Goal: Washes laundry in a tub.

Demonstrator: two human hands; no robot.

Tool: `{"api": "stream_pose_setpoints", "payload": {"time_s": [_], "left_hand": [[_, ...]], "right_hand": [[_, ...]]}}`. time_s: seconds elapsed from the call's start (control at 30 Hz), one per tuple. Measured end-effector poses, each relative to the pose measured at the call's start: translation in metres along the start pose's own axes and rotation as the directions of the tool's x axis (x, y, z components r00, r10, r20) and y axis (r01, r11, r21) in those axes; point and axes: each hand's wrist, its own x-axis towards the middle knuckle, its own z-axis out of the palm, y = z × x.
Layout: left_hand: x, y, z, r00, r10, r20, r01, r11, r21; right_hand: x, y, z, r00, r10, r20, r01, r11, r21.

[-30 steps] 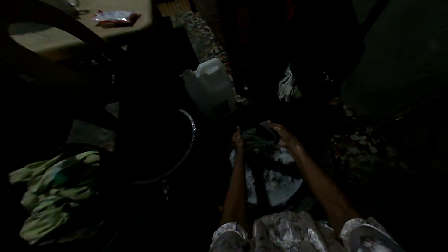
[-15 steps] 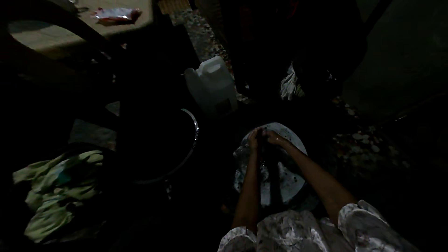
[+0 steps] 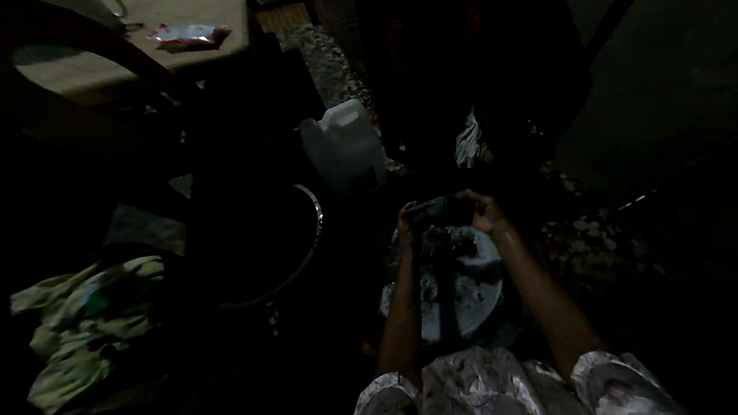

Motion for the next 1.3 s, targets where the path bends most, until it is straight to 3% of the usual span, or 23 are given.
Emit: {"api": "stream_pose_setpoints", "payload": {"time_s": [0.07,0.1,0.17,0.2,0.27,0.3,0.33,0.4,0.47,0.5,0.63,0.73,0.8,0.9,1.0,1.1,1.17,1.23,1.3], "left_hand": [[-0.01,0.01,0.036,1.0,0.004,-0.015,-0.003,0.998,0.064],[-0.02,0.016,0.054,1.0,-0.016,-0.025,0.019,0.994,0.111],[-0.044,0.028,0.079,1.0,-0.024,-0.002,0.024,0.976,0.218],[-0.053,0.037,0.087,1.0,-0.019,0.013,0.013,0.948,0.317],[-0.059,0.054,0.096,0.999,0.042,0.018,-0.044,0.756,0.653],[-0.057,0.065,0.092,0.998,0.032,0.062,-0.069,0.584,0.809],[-0.051,0.068,0.083,0.996,0.037,0.076,-0.084,0.518,0.851],[-0.031,0.056,0.054,0.993,0.12,0.006,-0.072,0.553,0.83],[-0.019,0.045,0.04,0.982,0.113,-0.153,0.035,0.683,0.73],[-0.021,0.04,0.038,0.981,0.112,-0.16,0.038,0.695,0.718],[-0.054,0.045,0.07,0.99,0.136,0.042,-0.124,0.681,0.721],[-0.052,0.043,0.076,0.994,0.109,-0.003,-0.079,0.744,0.664],[-0.035,0.036,0.049,0.992,0.057,-0.11,0.034,0.727,0.685],[-0.009,0.022,-0.009,0.94,-0.102,-0.326,0.314,0.634,0.706],[-0.005,0.023,-0.037,0.908,-0.126,-0.401,0.375,0.672,0.638],[0.001,0.029,-0.04,0.944,-0.106,-0.313,0.287,0.733,0.617],[0.004,0.031,-0.042,0.977,-0.091,-0.194,0.206,0.644,0.737],[0.0,0.037,-0.027,0.997,-0.063,-0.044,0.073,0.601,0.796],[-0.006,0.038,0.001,0.99,-0.071,0.12,-0.047,0.635,0.771]], "right_hand": [[0.01,0.036,0.013,0.97,0.171,-0.171,-0.153,0.982,0.113],[0.006,0.049,0.021,0.961,0.162,-0.226,-0.142,0.985,0.102],[-0.018,0.061,0.033,0.979,0.013,-0.203,-0.038,0.992,-0.12],[-0.036,0.047,0.042,0.983,0.018,-0.181,-0.067,0.961,-0.27],[-0.047,0.005,0.077,0.962,0.138,-0.235,-0.244,0.816,-0.525],[-0.039,0.006,0.082,0.963,0.128,-0.236,-0.243,0.788,-0.566],[-0.023,0.024,0.076,0.975,0.066,-0.214,-0.177,0.814,-0.554],[-0.005,0.06,0.078,0.959,-0.014,-0.283,-0.107,0.908,-0.406],[-0.004,0.068,0.088,0.93,0.031,-0.366,-0.156,0.936,-0.317],[-0.006,0.07,0.087,0.926,0.057,-0.373,-0.18,0.936,-0.302],[-0.028,0.04,0.083,0.931,0.14,-0.336,-0.292,0.84,-0.458],[-0.024,0.047,0.063,0.967,0.032,-0.252,-0.133,0.909,-0.395],[-0.009,0.05,0.056,0.963,0.045,-0.266,-0.115,0.96,-0.255],[-0.011,0.026,0.044,0.979,0.057,-0.198,-0.084,0.987,-0.134],[-0.006,0.02,0.01,0.999,-0.035,-0.013,0.032,0.99,-0.137],[-0.003,0.02,-0.006,0.991,-0.039,0.127,0.045,0.998,-0.044],[-0.003,0.023,-0.005,0.984,-0.027,0.178,0.028,1.0,-0.003],[0.001,0.031,0.001,0.98,-0.04,0.193,0.05,0.998,-0.048],[-0.001,0.042,0.016,0.99,-0.055,0.133,0.073,0.988,-0.133]]}}
